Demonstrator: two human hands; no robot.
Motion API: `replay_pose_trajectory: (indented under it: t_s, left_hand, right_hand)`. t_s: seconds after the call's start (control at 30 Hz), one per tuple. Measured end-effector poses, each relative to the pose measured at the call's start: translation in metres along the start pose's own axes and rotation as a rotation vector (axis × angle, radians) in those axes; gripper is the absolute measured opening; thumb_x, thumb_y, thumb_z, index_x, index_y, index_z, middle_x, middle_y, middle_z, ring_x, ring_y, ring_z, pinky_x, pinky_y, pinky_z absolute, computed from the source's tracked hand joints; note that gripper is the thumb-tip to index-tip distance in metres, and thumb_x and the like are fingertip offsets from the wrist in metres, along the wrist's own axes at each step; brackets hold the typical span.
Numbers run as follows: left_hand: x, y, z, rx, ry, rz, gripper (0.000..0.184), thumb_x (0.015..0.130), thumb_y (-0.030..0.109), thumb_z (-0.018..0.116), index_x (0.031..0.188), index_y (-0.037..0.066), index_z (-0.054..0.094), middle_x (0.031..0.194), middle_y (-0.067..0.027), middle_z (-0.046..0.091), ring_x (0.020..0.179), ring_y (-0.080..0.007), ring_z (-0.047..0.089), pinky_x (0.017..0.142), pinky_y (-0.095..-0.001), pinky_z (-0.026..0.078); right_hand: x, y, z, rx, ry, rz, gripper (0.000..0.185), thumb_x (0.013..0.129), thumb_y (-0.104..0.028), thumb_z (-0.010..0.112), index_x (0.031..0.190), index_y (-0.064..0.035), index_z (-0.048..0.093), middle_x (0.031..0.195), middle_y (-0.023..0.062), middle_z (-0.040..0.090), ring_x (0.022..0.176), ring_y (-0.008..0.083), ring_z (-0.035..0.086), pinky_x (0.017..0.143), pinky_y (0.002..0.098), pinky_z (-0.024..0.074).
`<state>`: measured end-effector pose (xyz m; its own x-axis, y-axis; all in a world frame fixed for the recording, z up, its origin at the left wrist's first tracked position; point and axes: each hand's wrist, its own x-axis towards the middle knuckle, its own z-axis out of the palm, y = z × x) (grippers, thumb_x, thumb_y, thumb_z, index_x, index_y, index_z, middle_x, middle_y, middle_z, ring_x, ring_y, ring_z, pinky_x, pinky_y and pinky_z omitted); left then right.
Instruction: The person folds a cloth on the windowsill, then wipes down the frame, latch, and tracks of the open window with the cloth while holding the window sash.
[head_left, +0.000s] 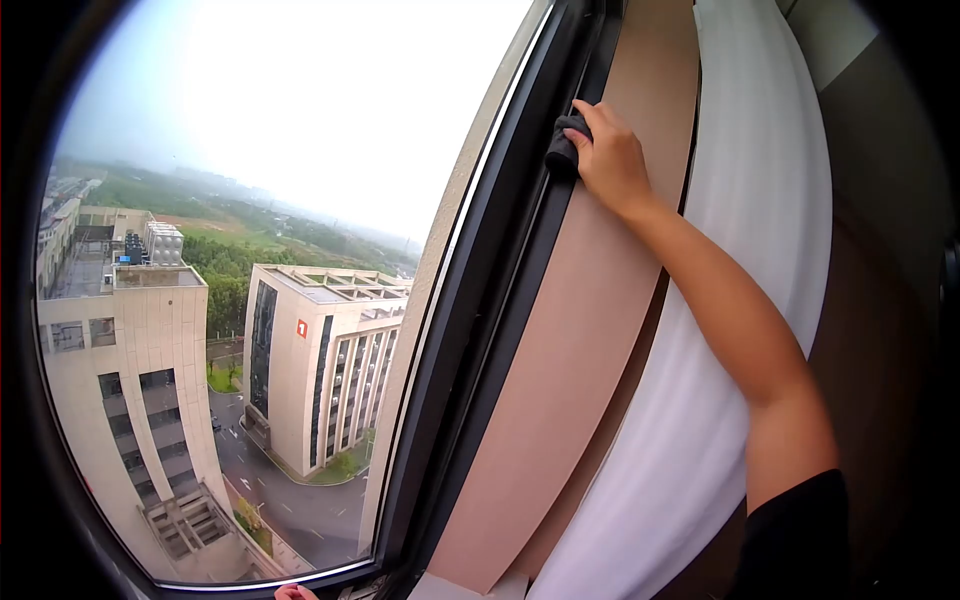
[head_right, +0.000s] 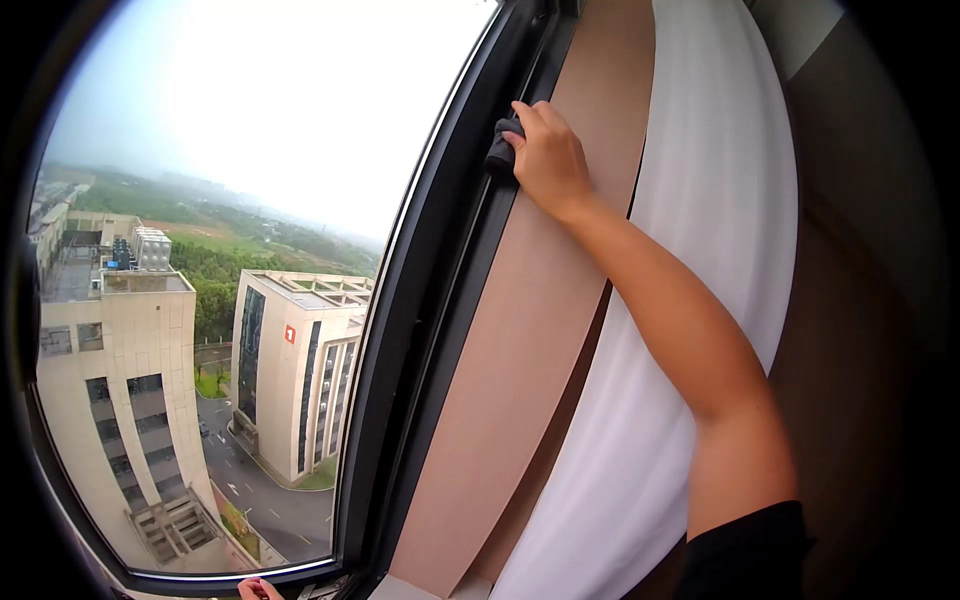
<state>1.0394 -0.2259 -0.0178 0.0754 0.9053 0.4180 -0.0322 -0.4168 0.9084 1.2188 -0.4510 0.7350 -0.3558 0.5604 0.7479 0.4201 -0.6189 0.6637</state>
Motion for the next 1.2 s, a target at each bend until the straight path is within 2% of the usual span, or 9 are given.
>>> replay_pose_trajectory:
  t_s: [0.2,0.3,0.5,0.67,0.8,0.9,0.97,1.07,1.2]
  left_hand:
    - [-0.002,0.017,-0.009,0.013,-0.048,-0.018,0.017,0.092,0.012,0.074,0.088,0.001,0.062,0.084,-0.0154,0.062,0.073,-0.0344,0.060,0.067,-0.0435,0.051]
    - [-0.001,0.035,-0.001,0.023,-0.078,0.026,0.020,0.091,0.011,0.074,0.087,0.000,0.058,0.087,-0.0162,0.058,0.078,-0.0357,0.057,0.072,-0.0448,0.049]
    - [-0.006,0.023,0.013,0.048,-0.085,0.058,0.019,0.090,0.008,0.074,0.084,0.001,0.057,0.084,-0.0149,0.055,0.075,-0.0345,0.054,0.069,-0.0448,0.047]
    - [-0.005,0.050,0.012,0.114,-0.148,0.123,0.022,0.090,0.006,0.073,0.080,0.002,0.054,0.083,-0.0168,0.053,0.076,-0.0379,0.054,0.072,-0.0469,0.048]
    - [-0.006,0.060,0.023,0.186,-0.209,0.169,0.017,0.092,0.007,0.070,0.084,0.001,0.056,0.090,-0.0218,0.056,0.085,-0.0435,0.057,0.079,-0.0507,0.050]
    - [-0.004,0.058,0.027,0.188,-0.219,0.174,0.017,0.092,0.008,0.069,0.085,0.001,0.057,0.091,-0.0221,0.056,0.085,-0.0439,0.057,0.078,-0.0511,0.050]
    - [-0.003,0.058,0.029,0.157,-0.230,0.152,0.018,0.091,0.007,0.070,0.083,0.001,0.056,0.091,-0.0219,0.056,0.084,-0.0436,0.056,0.078,-0.0516,0.049]
    - [0.001,0.059,0.029,0.078,-0.243,0.123,0.020,0.090,0.006,0.071,0.081,0.000,0.055,0.086,-0.0197,0.054,0.081,-0.0413,0.054,0.077,-0.0500,0.048]
    - [0.006,0.056,0.036,0.028,-0.240,0.059,0.019,0.089,0.005,0.072,0.081,0.001,0.055,0.084,-0.0167,0.055,0.079,-0.0370,0.054,0.073,-0.0464,0.046]
  right_hand:
    - [0.002,-0.012,0.043,0.115,0.240,0.088,0.030,0.097,-0.013,0.075,0.121,0.0030,0.068,0.107,0.0156,0.065,0.100,0.0370,0.066,0.088,0.0435,0.0557]
    - [-0.019,-0.025,0.040,0.215,0.199,0.108,0.029,0.097,-0.014,0.075,0.121,0.0023,0.067,0.107,0.0155,0.065,0.098,0.0371,0.066,0.086,0.0429,0.0561]
    - [-0.094,-0.076,0.020,0.378,-0.087,-0.242,0.031,0.088,-0.006,0.080,0.113,-0.0019,0.061,0.101,0.0133,0.062,0.090,0.0318,0.066,0.078,0.0401,0.0548]
    - [-0.040,-0.020,0.040,0.204,0.095,-0.166,0.021,0.096,-0.012,0.074,0.111,0.0001,0.064,0.101,0.0131,0.064,0.080,0.0328,0.065,0.073,0.0404,0.0529]
    - [-0.052,-0.038,0.054,0.218,0.177,-0.176,0.022,0.095,-0.010,0.076,0.110,0.0004,0.064,0.101,0.0131,0.064,0.079,0.0328,0.065,0.073,0.0383,0.0531]
    - [-0.093,-0.087,0.045,0.335,0.001,-0.424,0.025,0.089,-0.011,0.081,0.106,-0.0037,0.063,0.097,0.0106,0.062,0.081,0.0260,0.064,0.075,0.0369,0.0523]
    - [-0.081,-0.076,0.050,0.272,0.082,-0.547,0.026,0.087,-0.012,0.082,0.104,-0.0049,0.063,0.094,0.0094,0.060,0.083,0.0228,0.064,0.078,0.0361,0.0516]
    - [-0.027,-0.015,0.063,0.018,0.268,-0.283,0.019,0.094,-0.014,0.075,0.109,-0.0042,0.066,0.098,0.0091,0.068,0.087,0.0293,0.068,0.078,0.0406,0.0494]
    - [-0.048,-0.050,0.076,0.094,0.255,-0.250,0.018,0.094,-0.011,0.074,0.109,-0.0063,0.064,0.096,0.0083,0.066,0.085,0.0297,0.066,0.077,0.0416,0.0478]
